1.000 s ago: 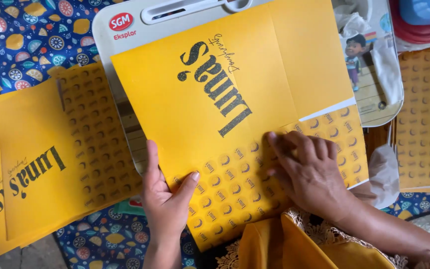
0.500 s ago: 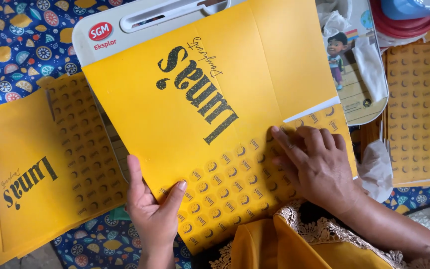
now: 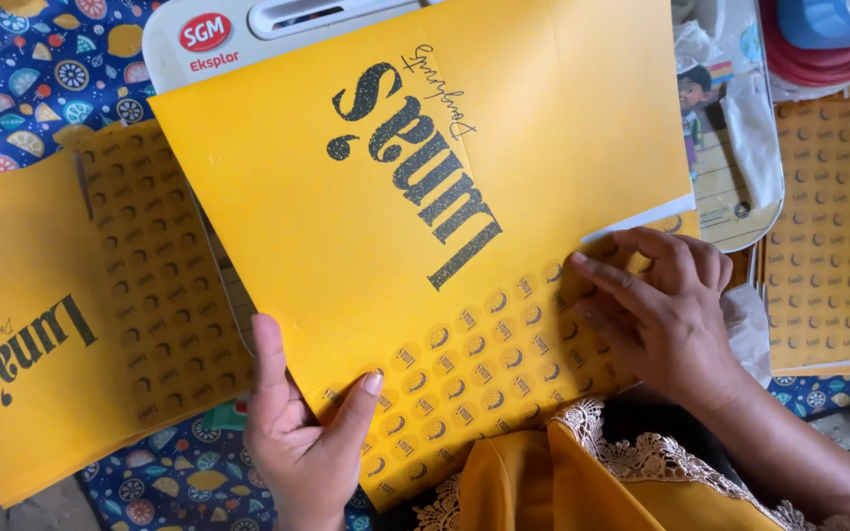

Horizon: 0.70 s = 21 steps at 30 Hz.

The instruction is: Applying glue to the adhesive strips of yellow paper bags using a brush for assembly.

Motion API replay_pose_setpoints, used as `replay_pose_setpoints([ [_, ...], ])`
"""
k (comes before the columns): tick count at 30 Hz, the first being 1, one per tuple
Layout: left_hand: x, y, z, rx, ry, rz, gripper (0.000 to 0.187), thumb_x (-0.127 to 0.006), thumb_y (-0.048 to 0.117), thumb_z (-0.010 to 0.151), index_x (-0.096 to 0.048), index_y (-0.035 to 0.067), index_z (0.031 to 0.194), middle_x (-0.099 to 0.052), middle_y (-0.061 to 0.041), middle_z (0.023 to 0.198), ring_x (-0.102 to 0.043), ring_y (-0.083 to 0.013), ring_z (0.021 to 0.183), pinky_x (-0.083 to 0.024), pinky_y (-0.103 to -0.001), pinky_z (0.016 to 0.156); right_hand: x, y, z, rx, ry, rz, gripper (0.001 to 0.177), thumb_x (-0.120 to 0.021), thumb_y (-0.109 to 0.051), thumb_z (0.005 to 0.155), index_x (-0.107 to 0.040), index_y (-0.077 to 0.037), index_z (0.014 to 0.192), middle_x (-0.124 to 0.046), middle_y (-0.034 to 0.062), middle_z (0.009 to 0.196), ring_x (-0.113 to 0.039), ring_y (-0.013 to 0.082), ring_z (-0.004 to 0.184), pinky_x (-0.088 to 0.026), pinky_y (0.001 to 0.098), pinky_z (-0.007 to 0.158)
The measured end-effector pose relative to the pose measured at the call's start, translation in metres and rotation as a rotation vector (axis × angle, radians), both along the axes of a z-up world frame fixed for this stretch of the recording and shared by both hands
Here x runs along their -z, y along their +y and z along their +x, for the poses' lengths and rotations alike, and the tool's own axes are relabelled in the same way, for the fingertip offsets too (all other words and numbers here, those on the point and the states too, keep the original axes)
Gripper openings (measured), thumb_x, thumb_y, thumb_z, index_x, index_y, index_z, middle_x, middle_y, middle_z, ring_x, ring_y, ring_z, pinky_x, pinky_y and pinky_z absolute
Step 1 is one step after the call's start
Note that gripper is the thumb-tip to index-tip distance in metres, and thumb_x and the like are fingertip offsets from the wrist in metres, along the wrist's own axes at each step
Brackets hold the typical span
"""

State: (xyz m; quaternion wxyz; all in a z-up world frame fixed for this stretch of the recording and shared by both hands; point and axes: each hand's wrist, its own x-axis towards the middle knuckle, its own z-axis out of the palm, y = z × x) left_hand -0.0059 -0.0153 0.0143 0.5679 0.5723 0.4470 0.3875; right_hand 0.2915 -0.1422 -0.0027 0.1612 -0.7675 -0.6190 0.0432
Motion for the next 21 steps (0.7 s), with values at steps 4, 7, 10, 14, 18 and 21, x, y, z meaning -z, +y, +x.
replay_pose_setpoints([
  [4, -0.001, 0.0, -0.001, 0.009, -0.038, -0.006, 0.091, -0.069, -0.011, 0.082, -0.024, 0.003, 0.159, -0.065, -0.028, 0.136, -0.078, -0.0189, 0.088, -0.067, -0.023, 0.068, -0.002, 0.004, 0.003, 0.013, 0.013, 0.024, 0.049, -0.085, -0.024, 0.08, -0.073, -0.013, 0.127, -0.055, 0.0144, 0.137, -0.043, 0.0333, 0.124, -0.032, 0.047, 0.108],
  [7, -0.003, 0.003, -0.001, 0.031, -0.024, 0.001, 0.09, -0.069, -0.01, 0.082, -0.024, 0.002, 0.158, -0.063, -0.028, 0.139, -0.078, -0.0175, 0.087, -0.067, -0.022, 0.065, -0.001, 0.005, 0.007, 0.017, -0.004, 0.057, 0.049, -0.085, -0.024, 0.082, -0.072, -0.008, 0.126, -0.054, 0.0191, 0.132, -0.044, 0.0338, 0.12, -0.032, 0.0472, 0.107],
  [10, 0.0, 0.003, -0.001, 0.023, -0.04, 0.043, 0.09, -0.071, -0.009, 0.082, -0.025, 0.004, 0.159, -0.069, -0.027, 0.131, -0.077, -0.0134, 0.076, -0.065, -0.018, 0.058, -0.004, 0.008, 0.007, 0.022, -0.007, 0.047, 0.046, -0.086, -0.025, 0.081, -0.073, -0.008, 0.122, -0.054, 0.0191, 0.135, -0.044, 0.0345, 0.122, -0.031, 0.0491, 0.109],
  [14, 0.003, 0.007, -0.001, 0.003, -0.006, 0.024, 0.09, -0.07, -0.011, 0.081, -0.024, -0.001, 0.158, -0.071, -0.028, 0.124, -0.079, -0.0178, 0.081, -0.067, -0.021, 0.062, -0.003, 0.011, 0.006, 0.007, -0.028, 0.042, 0.045, -0.086, -0.023, 0.081, -0.074, -0.01, 0.122, -0.054, 0.0166, 0.137, -0.045, 0.0332, 0.122, -0.03, 0.0474, 0.11],
  [18, 0.002, 0.019, -0.005, 0.009, 0.015, -0.037, 0.091, -0.066, -0.013, 0.081, -0.021, 0.002, 0.159, -0.068, -0.026, 0.131, -0.076, -0.0171, 0.08, -0.063, -0.02, 0.058, -0.007, 0.018, 0.017, -0.01, -0.031, 0.068, 0.04, -0.086, -0.014, 0.081, -0.076, -0.009, 0.12, -0.06, 0.0148, 0.13, -0.048, 0.0329, 0.121, -0.038, 0.0455, 0.108],
  [21, 0.001, 0.035, -0.003, -0.018, 0.098, -0.083, 0.092, -0.064, -0.016, 0.079, -0.023, -0.001, 0.159, -0.066, -0.026, 0.134, -0.074, -0.0181, 0.085, -0.06, -0.021, 0.061, -0.011, 0.035, 0.065, -0.007, -0.126, 0.148, 0.031, -0.085, -0.003, 0.087, -0.077, -0.001, 0.117, -0.069, 0.0174, 0.123, -0.054, 0.0332, 0.113, -0.042, 0.0462, 0.104],
])
